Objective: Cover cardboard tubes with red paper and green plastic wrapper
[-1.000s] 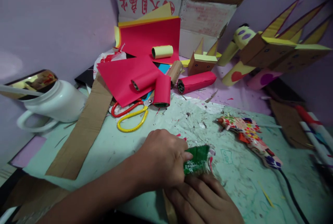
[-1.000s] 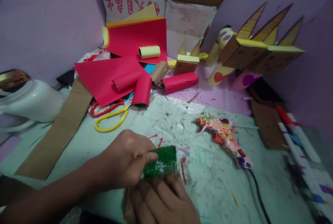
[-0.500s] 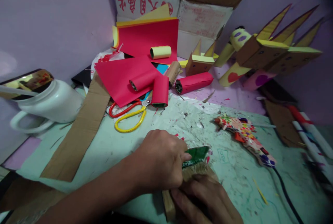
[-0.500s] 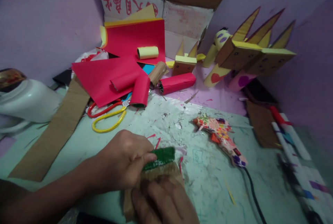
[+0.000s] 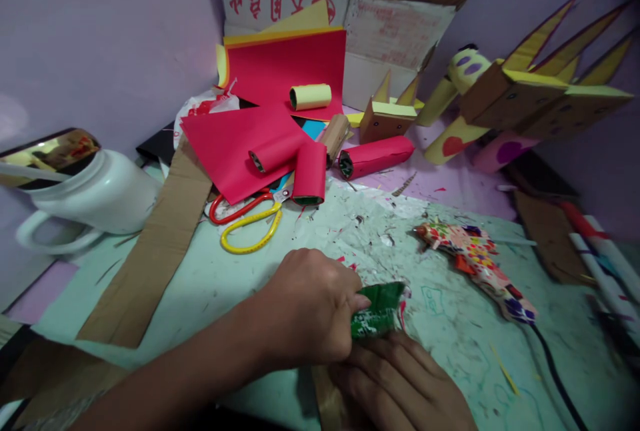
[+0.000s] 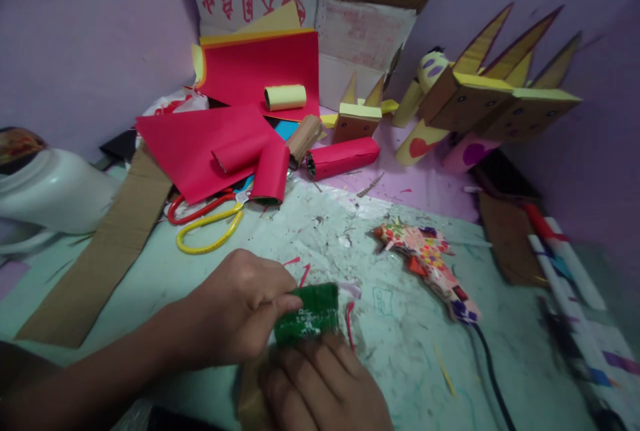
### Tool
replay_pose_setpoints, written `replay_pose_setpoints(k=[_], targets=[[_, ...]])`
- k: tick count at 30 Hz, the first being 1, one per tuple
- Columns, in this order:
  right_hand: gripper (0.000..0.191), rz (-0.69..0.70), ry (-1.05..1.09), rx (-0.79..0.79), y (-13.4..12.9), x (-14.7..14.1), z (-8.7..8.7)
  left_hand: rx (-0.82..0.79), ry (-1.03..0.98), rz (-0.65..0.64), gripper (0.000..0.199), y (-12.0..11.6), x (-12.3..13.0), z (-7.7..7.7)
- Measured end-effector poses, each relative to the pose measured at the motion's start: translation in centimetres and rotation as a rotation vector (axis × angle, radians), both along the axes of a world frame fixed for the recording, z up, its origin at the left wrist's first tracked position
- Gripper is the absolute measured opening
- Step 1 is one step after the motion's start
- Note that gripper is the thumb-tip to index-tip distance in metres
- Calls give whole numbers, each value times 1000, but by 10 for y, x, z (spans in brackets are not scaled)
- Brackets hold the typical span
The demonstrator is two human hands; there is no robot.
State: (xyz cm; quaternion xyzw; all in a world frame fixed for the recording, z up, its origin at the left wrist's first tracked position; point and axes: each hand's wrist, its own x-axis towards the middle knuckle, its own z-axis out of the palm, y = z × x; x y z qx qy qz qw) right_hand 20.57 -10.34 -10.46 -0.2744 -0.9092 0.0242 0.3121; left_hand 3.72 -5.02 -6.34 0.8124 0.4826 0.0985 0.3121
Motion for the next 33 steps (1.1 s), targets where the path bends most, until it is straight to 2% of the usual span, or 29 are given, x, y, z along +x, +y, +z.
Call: replay_pose_setpoints(k=[5, 9, 16, 19, 21, 23, 26, 28, 31, 33], targets=[[34, -35, -20, 37, 9, -2, 8, 24, 30, -61, 26, -1, 0, 2], [29, -22, 28, 18, 13, 2, 12, 33, 5, -81, 26, -2, -1, 2], [12, 43, 43, -41, 14, 14, 7, 61, -36, -105, 28, -2, -2, -1], [12, -13, 81, -87, 9, 17, 2, 140, -80, -144, 28, -5, -3, -1], [19, -130, 140, -123, 5, 18, -4, 187, -114, -150, 29, -6, -5, -1], [34, -310, 250, -147, 0, 16, -11, 223, -143, -137, 30, -7, -6, -2], [72, -516, 382, -304, -4, 12, -20, 228, -158, -127, 30, -8, -5, -3], [88, -487, 367, -502, -4, 11, -22, 224, -149, -134, 29, -9, -4, -2], [78, -362, 336, -647, 0, 15, -20, 216, -160, -123, 24, -9, -3, 1], [71, -376, 371, -667, 3, 19, -18, 135, -251, -63, 19, -9, -6, 4]])
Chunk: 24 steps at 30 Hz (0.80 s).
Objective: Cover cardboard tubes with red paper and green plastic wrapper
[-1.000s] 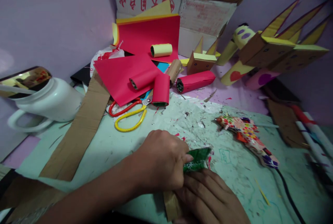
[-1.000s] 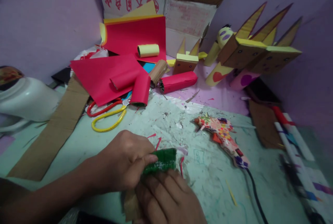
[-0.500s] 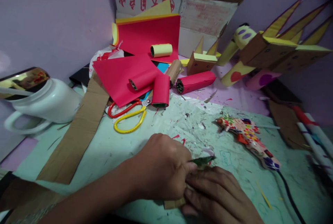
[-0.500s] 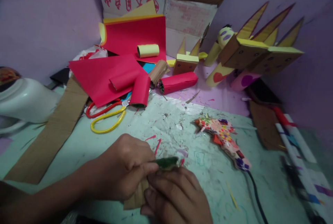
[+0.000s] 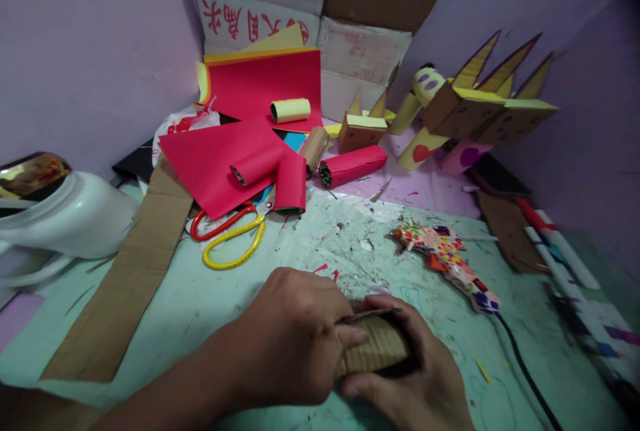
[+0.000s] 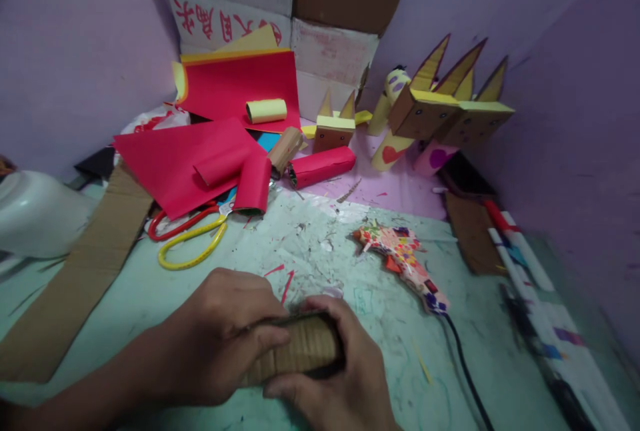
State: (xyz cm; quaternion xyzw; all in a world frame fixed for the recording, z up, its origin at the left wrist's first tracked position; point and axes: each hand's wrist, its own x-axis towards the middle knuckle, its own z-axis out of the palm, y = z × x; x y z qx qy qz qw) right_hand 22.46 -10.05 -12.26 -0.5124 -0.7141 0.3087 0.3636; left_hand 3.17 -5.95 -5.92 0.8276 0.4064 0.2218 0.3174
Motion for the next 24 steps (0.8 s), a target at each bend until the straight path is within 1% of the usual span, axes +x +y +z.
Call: replay_pose_setpoints(k=[2, 3, 5, 6, 7, 9, 10, 12, 14, 16, 18, 24], targets=[[65, -86, 36, -49, 4, 2, 3, -174, -147, 85, 12, -1, -4, 1], [60, -127, 56, -84, 5, 2, 4, -276, -221, 140, 19, -2, -6, 0], [52, -197, 109, -151, 9, -1, 8, -471, -343, 245, 49, -5, -8, -6], [49, -225, 143, -180, 10, -4, 10, -563, -391, 263, 61, -6, -8, -10], [48, -247, 177, -204, 12, -7, 13, -622, -439, 278, 66, -8, -7, -14], [49, -274, 238, -234, 15, -13, 19, -686, -532, 288, 60, -10, -5, -21], [49, -270, 265, -239, 16, -16, 21, -683, -562, 300, 52, -11, -4, -23], [46, -204, 321, -251, 20, -18, 25, -642, -573, 333, 42, -12, -2, -26], [43, -102, 394, -273, 24, -18, 27, -562, -555, 371, 39, -12, -3, -28], [40, -42, 457, -292, 28, -16, 28, -513, -563, 381, 38, -13, -4, -29], [38, -48, 497, -299, 29, -16, 27, -498, -587, 373, 38, -13, -4, -31], [34, -148, 536, -260, 28, -20, 27, -478, -643, 379, 36, -15, -2, -32]])
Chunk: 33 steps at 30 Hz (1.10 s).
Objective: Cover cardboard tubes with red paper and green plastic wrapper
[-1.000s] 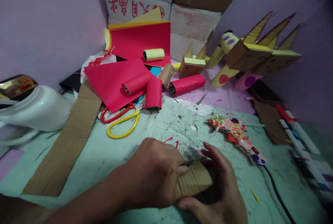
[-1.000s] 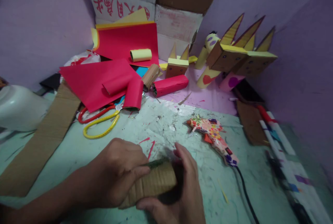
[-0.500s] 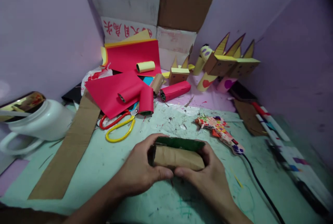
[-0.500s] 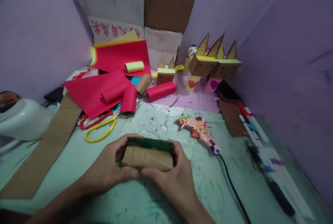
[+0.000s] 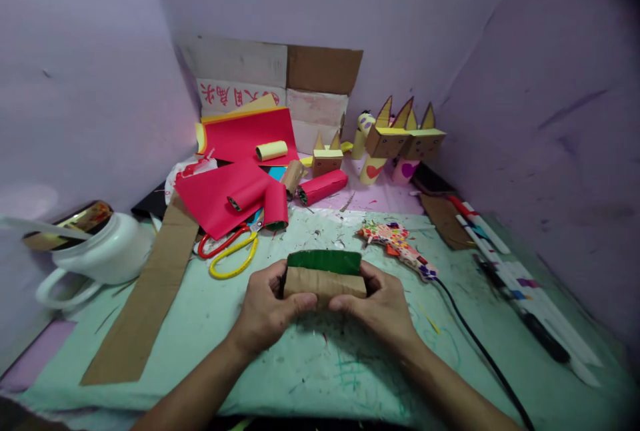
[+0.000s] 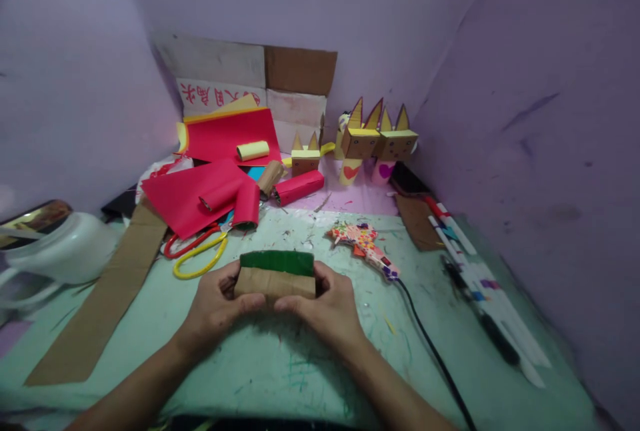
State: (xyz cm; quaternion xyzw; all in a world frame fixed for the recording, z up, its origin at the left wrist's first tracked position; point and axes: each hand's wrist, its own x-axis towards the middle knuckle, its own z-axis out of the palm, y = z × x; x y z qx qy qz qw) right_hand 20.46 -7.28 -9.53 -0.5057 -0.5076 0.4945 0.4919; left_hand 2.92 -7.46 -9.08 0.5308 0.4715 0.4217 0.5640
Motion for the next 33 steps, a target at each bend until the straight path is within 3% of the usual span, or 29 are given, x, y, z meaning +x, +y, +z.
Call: replay_pose_setpoints(k=[11, 17, 19, 22, 24, 29, 33], targets=[[21, -43, -31, 70, -1, 3, 0, -14, -20, 36, 33, -1, 7, 3], [28, -58, -55, 73, 2, 4, 0, 52, -84, -18, 42, -2, 5, -1], [32, -93, -48, 103, 4, 6, -2, 104, -173, 42, 48, -1, 2, -4], [35, -148, -23, 155, 7, 10, -6, 77, -265, 198, 36, 0, -1, -7], [37, -124, 0, 185, 7, 10, -9, 9, -283, 224, 31, 0, -3, -6], [39, -7, -3, 276, 2, 4, -18, -142, -323, 65, 43, 1, -1, -2], [39, 51, -14, 281, -2, -1, -21, -95, -282, 93, 37, 3, -2, -8]])
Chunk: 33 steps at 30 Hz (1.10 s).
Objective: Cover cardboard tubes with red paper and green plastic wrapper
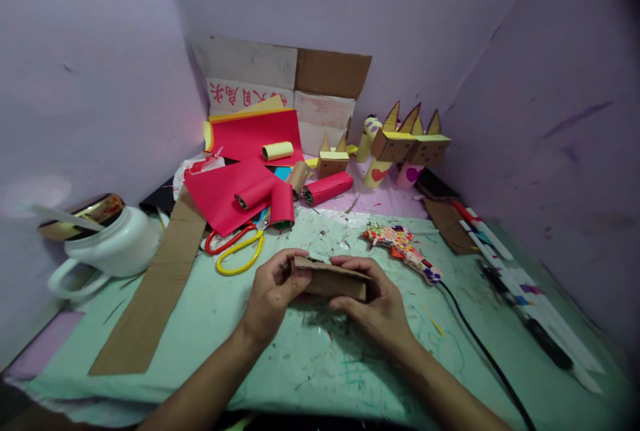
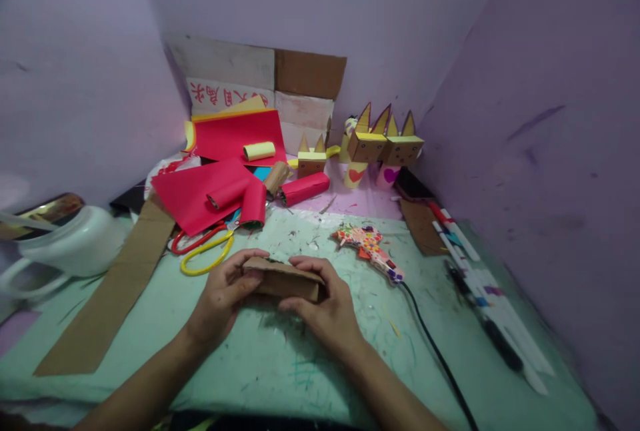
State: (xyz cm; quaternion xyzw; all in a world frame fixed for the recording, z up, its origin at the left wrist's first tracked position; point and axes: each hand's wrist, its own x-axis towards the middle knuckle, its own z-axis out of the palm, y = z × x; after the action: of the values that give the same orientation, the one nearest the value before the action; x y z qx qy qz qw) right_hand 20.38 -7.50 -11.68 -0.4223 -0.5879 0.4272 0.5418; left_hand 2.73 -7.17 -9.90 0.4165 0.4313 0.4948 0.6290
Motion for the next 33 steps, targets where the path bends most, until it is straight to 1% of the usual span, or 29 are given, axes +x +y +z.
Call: replay_pose_setpoints(k=[3, 5, 7, 8, 10, 11, 12, 14, 16, 18, 19, 22, 25, 28, 30, 33], targets=[[40, 9, 7, -53, -1, -1, 2, 73, 81, 41, 33, 1, -2, -5], [40, 7, 21, -86, -1, 0, 3, 100, 141, 58, 32, 0, -2, -5], [43, -15, 52, -138, 0, 3, 3, 141, 201, 66, 35, -2, -1, -3], [45, -33, 79, -172, 1, 5, 2, 172, 198, 60, 39, -3, -1, -1], [49, -46, 170, -243, 4, 9, -1, 207, 104, 28, 47, -4, 0, 1], [50, -23, 230, -279, 6, 10, -3, 201, 31, 21, 47, -5, 0, 1], [50, 17, 292, -312, 8, 12, -5, 181, -35, 26, 46, -4, 0, 1], [47, 107, 392, -366, 9, 13, -7, 121, -109, 75, 38, -4, -2, 2], [44, 137, 433, -393, 9, 13, -7, 92, -119, 153, 29, -3, -3, 4], [43, 108, 425, -409, 7, 12, -6, 74, -88, 204, 24, -2, -5, 8], [45, 85, 411, -419, 5, 11, -6, 53, -61, 204, 24, -2, -5, 11], [48, 37, 377, -442, 3, 11, -8, -32, 18, 102, 28, -2, -5, 18], [53, 34, 305, -392, 2, 13, -12, -99, 88, -5, 22, -1, -4, 21], [62, 29, 183, -349, 2, 17, -16, -144, 111, -64, 12, 0, -2, 20], [67, 37, 145, -335, 1, 20, -20, -164, 105, -86, 7, 1, 0, 19], [71, 50, 82, -266, -2, 24, -27, -185, 109, -102, 10, 0, 2, 18]])
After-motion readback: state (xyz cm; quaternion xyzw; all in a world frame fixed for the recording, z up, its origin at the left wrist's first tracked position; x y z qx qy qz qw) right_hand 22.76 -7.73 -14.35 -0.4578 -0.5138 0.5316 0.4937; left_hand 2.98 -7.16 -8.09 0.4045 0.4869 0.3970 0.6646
